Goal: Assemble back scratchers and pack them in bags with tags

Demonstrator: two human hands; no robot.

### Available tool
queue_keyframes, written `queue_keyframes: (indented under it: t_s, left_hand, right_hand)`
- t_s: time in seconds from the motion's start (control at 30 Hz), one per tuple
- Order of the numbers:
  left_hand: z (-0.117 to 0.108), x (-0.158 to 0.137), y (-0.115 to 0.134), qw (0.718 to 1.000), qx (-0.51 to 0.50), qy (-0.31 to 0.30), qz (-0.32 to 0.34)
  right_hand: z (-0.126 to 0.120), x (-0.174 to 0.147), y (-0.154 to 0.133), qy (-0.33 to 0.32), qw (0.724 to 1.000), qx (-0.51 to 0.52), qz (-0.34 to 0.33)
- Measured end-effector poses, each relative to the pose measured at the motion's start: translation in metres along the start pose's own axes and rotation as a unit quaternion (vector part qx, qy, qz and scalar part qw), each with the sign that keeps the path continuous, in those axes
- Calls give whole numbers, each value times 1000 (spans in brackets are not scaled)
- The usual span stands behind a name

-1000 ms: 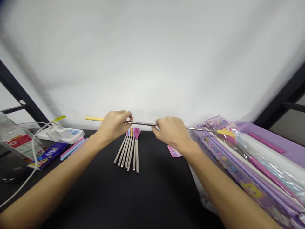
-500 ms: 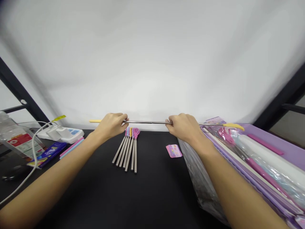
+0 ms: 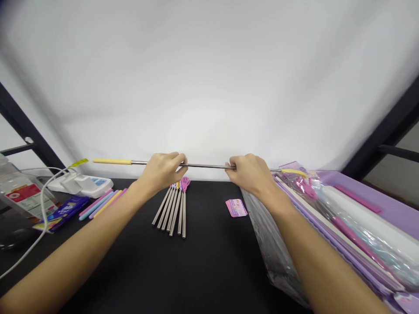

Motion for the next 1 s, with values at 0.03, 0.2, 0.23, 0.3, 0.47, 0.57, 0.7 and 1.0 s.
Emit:
queue_keyframes:
  t_s: [0.03, 0.2, 0.23, 0.3, 0.47, 0.57, 0.7, 1.0]
  left_hand:
    - [0, 2, -2, 1000, -1, -3, 0]
    - [2, -2, -24, 1000, 20, 5, -12]
    - [3, -6, -28, 1000, 21, 6, -14]
    - [5, -15, -37, 999, 25, 13, -25]
    - [7, -29, -56, 998, 29, 40, -45]
    - [6, -29, -62, 997, 26, 48, -47]
    - [4, -30, -75, 995, 38, 58, -74]
    - [-6, -29, -83, 986, 68, 66, -138]
  right_hand:
    - [-1, 0, 3, 0, 1000, 0, 1]
    - [-3, 1, 15, 7, 1000, -13, -2]
    - [-3, 0, 17, 3, 1000, -21, 0]
    - [-2, -2, 23, 3, 999, -39, 8]
    - [1, -3, 31, 2, 999, -43, 10]
    - [3, -3, 41, 4, 999, -43, 24]
    - [3, -4, 61, 20, 997, -52, 48]
    - [-3, -4, 54, -8, 996, -45, 82]
Point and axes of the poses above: each hand's wrist, its own x-axis towards the middle knuckle, its own z-axis out of the palm, y = z × x, the point moved 7 cm from there along x, towards the middle knuckle, and after that the axes turned 13 degrees about y, right-handed, at the moved point
